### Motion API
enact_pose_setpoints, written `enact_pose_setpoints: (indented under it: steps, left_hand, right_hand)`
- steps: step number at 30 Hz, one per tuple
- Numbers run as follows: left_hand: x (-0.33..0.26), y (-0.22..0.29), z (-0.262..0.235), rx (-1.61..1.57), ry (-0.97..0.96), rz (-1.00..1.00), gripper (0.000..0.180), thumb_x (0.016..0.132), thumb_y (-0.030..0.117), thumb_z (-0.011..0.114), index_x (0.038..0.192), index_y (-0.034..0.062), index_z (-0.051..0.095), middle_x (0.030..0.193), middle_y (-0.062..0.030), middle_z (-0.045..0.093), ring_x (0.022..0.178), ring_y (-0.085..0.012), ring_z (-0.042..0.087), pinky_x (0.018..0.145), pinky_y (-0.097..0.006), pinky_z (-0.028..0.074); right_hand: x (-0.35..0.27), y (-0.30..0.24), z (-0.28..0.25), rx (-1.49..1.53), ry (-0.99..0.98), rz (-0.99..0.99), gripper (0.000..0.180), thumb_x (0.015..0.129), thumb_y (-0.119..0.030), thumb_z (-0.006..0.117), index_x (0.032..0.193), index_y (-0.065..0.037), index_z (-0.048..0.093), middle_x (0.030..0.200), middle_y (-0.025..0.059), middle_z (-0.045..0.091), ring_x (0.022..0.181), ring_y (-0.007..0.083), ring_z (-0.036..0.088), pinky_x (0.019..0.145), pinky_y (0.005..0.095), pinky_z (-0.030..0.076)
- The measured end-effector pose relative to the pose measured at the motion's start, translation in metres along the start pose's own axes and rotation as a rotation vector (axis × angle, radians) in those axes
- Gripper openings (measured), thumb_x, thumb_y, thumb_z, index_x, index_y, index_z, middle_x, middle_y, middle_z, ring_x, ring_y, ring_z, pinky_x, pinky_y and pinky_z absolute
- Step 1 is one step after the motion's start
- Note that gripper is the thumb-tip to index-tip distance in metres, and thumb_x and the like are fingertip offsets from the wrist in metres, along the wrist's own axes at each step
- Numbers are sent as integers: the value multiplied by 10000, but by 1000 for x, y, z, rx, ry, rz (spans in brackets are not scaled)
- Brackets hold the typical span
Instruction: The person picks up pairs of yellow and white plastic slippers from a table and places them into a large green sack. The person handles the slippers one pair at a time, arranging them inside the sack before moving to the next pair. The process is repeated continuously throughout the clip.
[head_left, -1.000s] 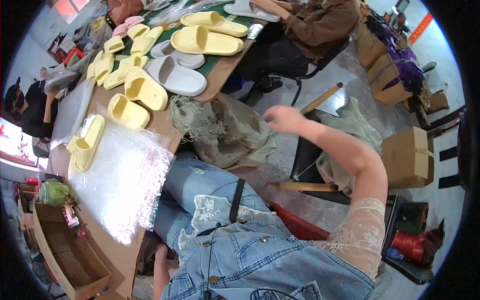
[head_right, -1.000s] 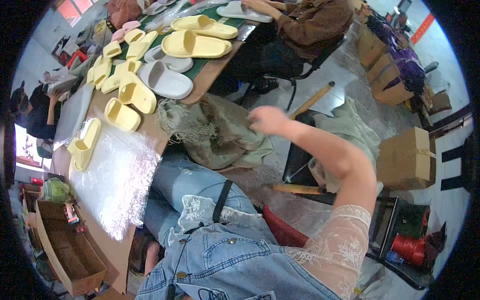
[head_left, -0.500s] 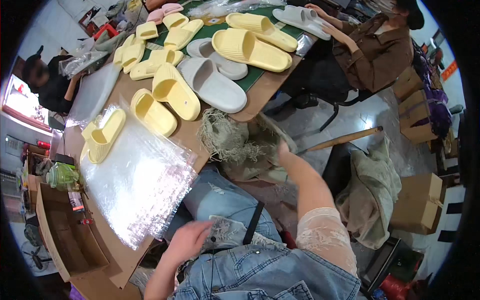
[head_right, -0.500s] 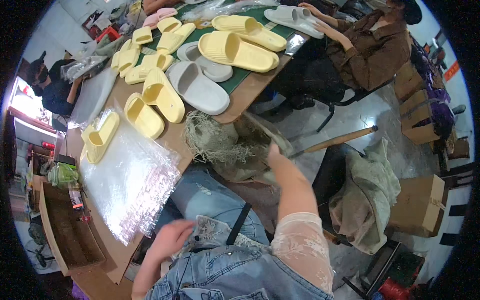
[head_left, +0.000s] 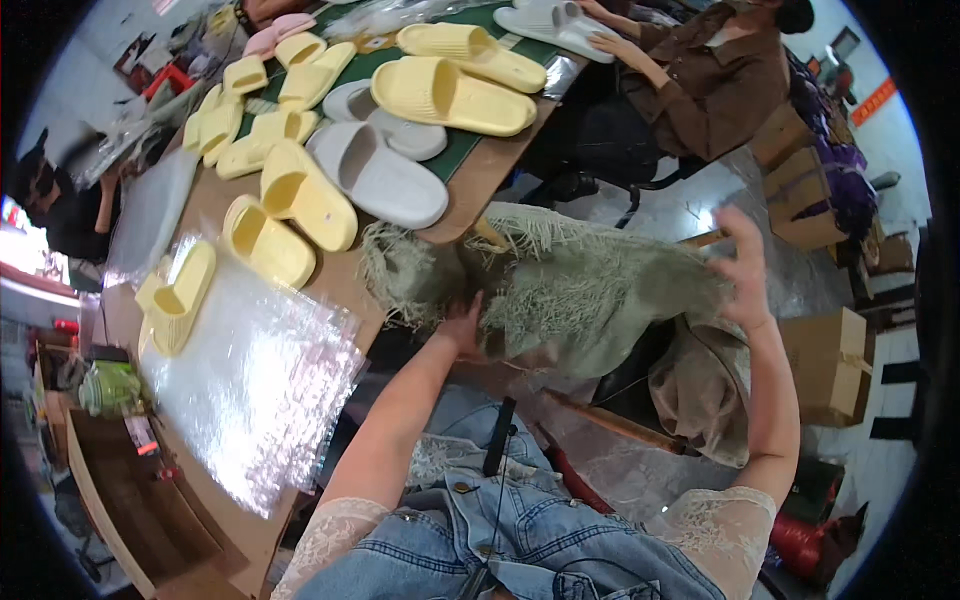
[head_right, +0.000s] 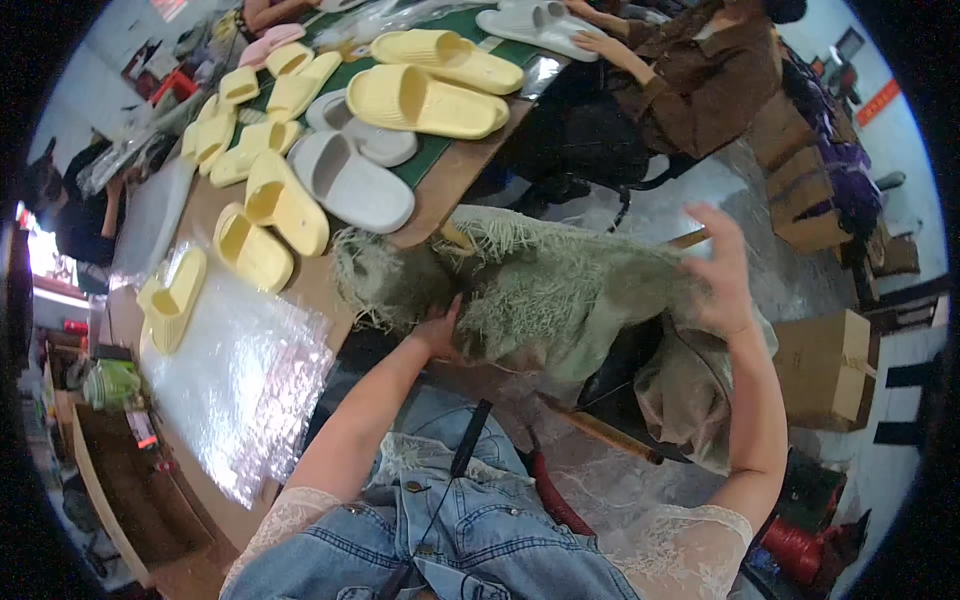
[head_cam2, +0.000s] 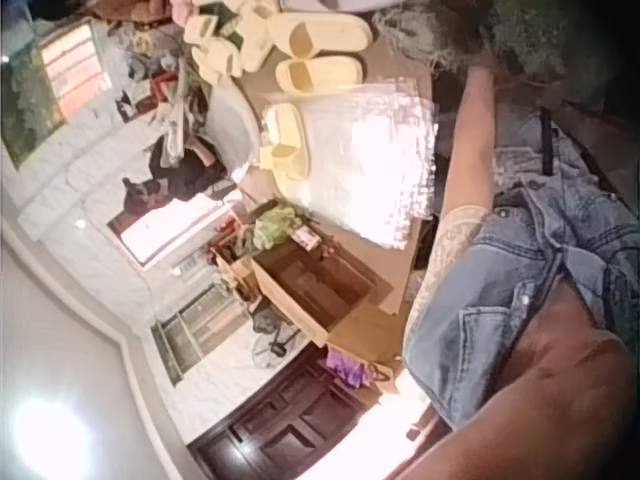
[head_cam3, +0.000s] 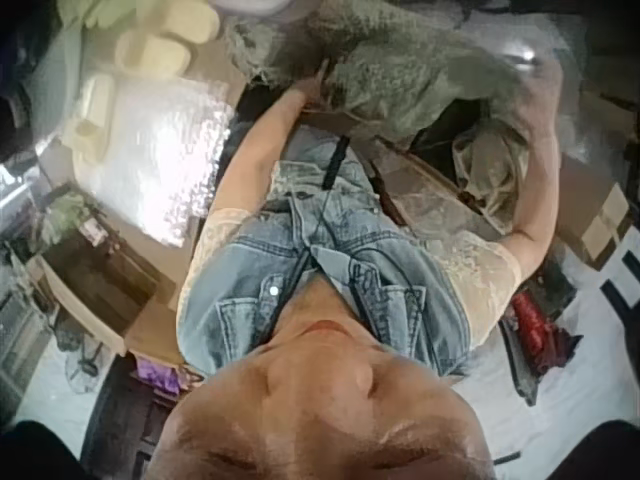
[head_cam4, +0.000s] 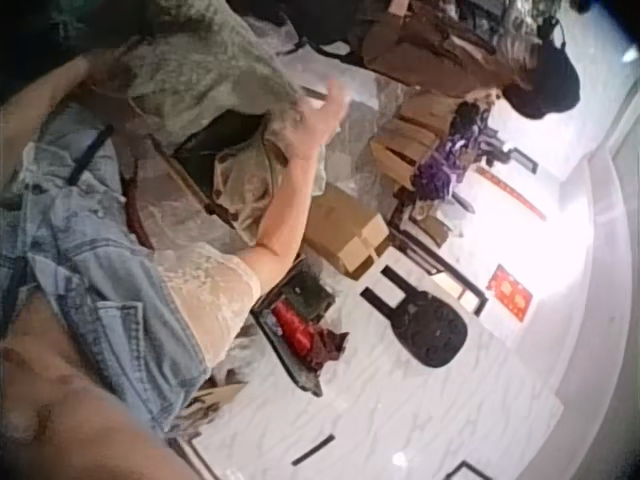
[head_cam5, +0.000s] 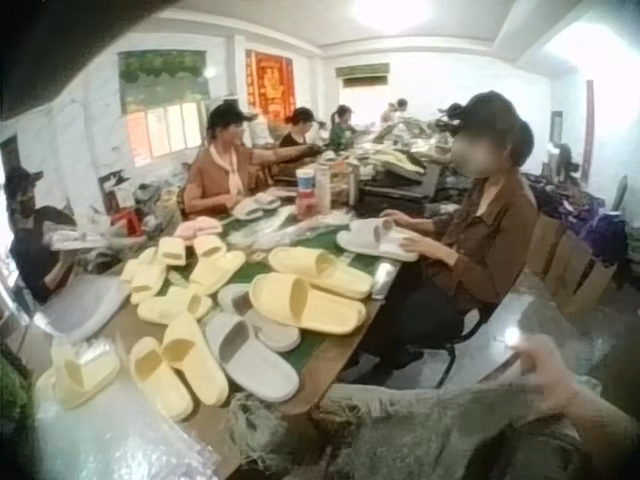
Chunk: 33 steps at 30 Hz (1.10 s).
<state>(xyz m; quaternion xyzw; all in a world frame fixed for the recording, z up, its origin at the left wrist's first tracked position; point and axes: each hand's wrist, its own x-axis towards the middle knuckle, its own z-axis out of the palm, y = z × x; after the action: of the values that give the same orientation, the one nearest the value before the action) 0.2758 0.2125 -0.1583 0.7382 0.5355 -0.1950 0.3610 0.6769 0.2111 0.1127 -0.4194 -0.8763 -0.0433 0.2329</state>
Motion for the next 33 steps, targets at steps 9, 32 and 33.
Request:
enact_pose_setpoints:
  steps: [9, 32, 33]
  left_hand:
    - [-33, 29, 46, -272, 37, 383, 388, 771, 267, 646, 1076, 28, 645, 1055, -225, 638, 984, -390, 609, 841, -475, 491]
    - [-203, 174, -9, -560, -204, 1157, 635, 794, 165, 654, 1363, 17, 414, 1162, -249, 603, 1040, -423, 578, 838, -464, 482]
    - [-206, 175, -13, -570, -223, 1181, 647, 775, 151, 660, 1358, 12, 417, 1160, -246, 605, 1042, -422, 577, 839, -463, 482]
  right_hand:
    - [15, 59, 93, -327, 65, 471, 374, 732, 5, 577, 1095, -78, 603, 1315, 168, 507, 1237, 379, 454, 1032, 467, 373]
    - [-13, -101, 262, 448, -1087, 923, 1317, 667, -816, 590, 1423, 169, 149, 1424, 330, 361, 1317, 393, 410, 1065, 411, 365]
    - [-14, -113, 281, 403, -1178, 875, 1258, 722, -777, 584, 1428, 162, 135, 1407, 330, 386, 1306, 393, 425, 1054, 421, 372]
